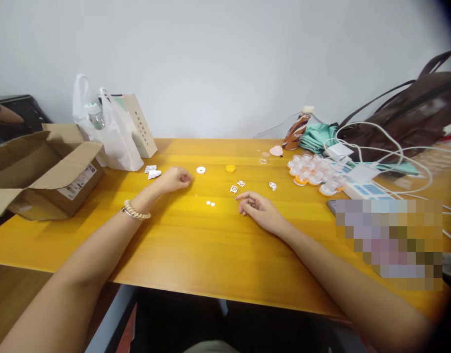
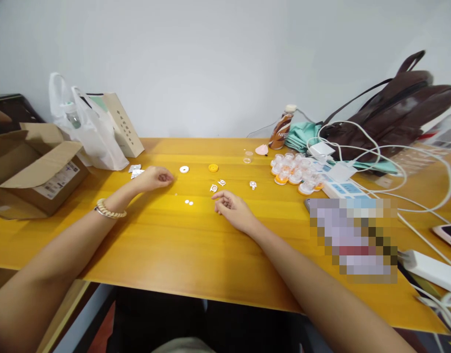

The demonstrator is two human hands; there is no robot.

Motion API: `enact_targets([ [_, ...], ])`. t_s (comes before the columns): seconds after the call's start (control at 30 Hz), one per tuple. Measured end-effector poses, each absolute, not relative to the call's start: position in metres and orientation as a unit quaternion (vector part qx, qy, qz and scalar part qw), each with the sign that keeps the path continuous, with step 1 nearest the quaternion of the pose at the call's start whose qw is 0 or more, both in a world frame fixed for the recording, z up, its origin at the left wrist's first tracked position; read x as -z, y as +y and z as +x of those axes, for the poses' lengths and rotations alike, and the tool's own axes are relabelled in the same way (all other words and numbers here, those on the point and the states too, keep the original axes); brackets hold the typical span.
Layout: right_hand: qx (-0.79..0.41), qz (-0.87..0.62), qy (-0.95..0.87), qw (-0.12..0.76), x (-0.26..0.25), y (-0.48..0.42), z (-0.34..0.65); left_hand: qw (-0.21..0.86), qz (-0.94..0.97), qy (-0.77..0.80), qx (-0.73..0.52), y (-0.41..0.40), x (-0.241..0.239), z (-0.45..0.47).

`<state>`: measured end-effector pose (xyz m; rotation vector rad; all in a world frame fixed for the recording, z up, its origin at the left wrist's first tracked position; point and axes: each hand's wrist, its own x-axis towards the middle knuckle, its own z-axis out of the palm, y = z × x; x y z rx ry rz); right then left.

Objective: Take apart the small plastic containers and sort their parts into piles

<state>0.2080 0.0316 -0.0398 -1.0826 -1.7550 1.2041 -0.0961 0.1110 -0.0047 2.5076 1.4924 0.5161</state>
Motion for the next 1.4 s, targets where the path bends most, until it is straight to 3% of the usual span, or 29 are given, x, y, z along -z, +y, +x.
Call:
enact_targets([
  [0.2,-0.386,-0.433,-0.696,0.423,0.033,0.036,0.215,0.032,0.819,0.521,-0.236,0.103,0.006,-0.086],
  [0.33,-0.109,-0.534,-0.690,0.476,0.021,0.056,0.253,-0.007,0.833,0.492,-0.255,0.095,0.012,-0.076],
  [0.43,0.094,-0.616,-0.652,0.432,0.018,0.074,0.294,-0.035,0.850,0.461,-0.251,0.092,0.015,-0.071],
  [0.57,0.174,-0.700,-0.619,0.312,0.027,0.087,0.327,-0.044,0.855,0.446,-0.261,0.089,0.015,-0.069],
  [0.87,0.171,-0.697,-0.644,0.266,0.030,0.081,0.318,-0.082,0.873,0.387,-0.285,0.083,0.015,-0.061],
  [1.13,-0.022,-0.677,-0.683,0.271,0.012,0.065,0.300,-0.094,0.888,0.371,-0.256,0.075,0.012,-0.055],
  [1.3,-0.199,-0.575,-0.760,0.227,0.000,0.043,0.277,0.050,0.885,0.386,-0.257,0.066,0.009,-0.039],
  [1.4,-0.246,-0.503,-0.798,0.225,0.000,0.033,0.258,0.141,0.883,0.383,-0.232,0.072,0.006,-0.017],
])
